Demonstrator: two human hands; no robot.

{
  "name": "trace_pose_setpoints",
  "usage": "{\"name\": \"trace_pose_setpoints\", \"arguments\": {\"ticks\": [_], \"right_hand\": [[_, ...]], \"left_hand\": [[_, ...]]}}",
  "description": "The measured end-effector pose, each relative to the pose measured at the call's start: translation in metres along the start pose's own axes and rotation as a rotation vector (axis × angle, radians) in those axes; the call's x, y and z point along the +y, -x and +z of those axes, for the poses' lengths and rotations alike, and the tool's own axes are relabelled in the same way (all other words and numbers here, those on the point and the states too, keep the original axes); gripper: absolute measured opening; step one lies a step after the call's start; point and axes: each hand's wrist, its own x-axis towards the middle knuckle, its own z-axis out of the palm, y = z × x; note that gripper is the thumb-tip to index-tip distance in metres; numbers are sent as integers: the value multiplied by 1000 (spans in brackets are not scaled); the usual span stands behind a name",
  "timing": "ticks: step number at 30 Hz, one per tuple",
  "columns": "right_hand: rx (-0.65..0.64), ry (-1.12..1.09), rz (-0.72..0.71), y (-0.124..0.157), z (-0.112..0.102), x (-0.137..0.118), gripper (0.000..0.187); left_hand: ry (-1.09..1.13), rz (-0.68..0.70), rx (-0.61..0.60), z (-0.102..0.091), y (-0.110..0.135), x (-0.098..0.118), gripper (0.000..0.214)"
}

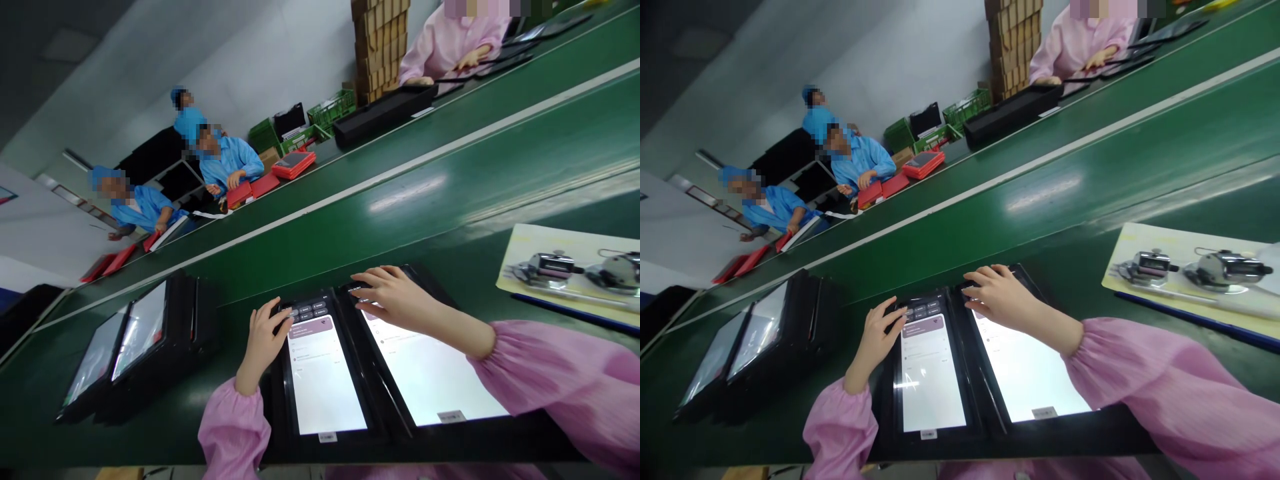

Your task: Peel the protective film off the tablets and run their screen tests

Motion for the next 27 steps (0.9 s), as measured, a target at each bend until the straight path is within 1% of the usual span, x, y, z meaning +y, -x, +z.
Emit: {"name": "trace_pose_setpoints", "arguments": {"ticks": [3,6,9,11,13,15,17,19,21,23,27], "right_hand": [[15,-16,-58,-10,9,-12,37],[25,-49,-71,-27,21,-20,37],[60,-109,-14,-37,24,-12,30],[107,-169,50,-34,18,4,30],[163,-248,149,-23,10,30,35],[204,-349,274,-7,5,59,44],[218,-479,398,12,5,84,53],[220,-630,495,31,11,98,55],[234,-776,564,48,18,100,55],[265,-891,610,62,23,94,55],[300,-1040,643,71,24,81,63]], "left_hand": [[61,-24,66,5,-10,-3,33],[134,-42,110,12,-23,-6,36],[218,-74,156,17,-28,-10,38],[278,-113,198,19,-24,-15,38],[349,-169,228,20,-17,-22,40],[434,-233,230,23,-14,-27,43],[520,-289,209,27,-16,-30,47],[597,-325,174,32,-20,-32,52],[663,-347,135,37,-24,-32,58],[718,-352,101,39,-23,-31,64],[772,-317,20,31,-12,-29,78]]}}
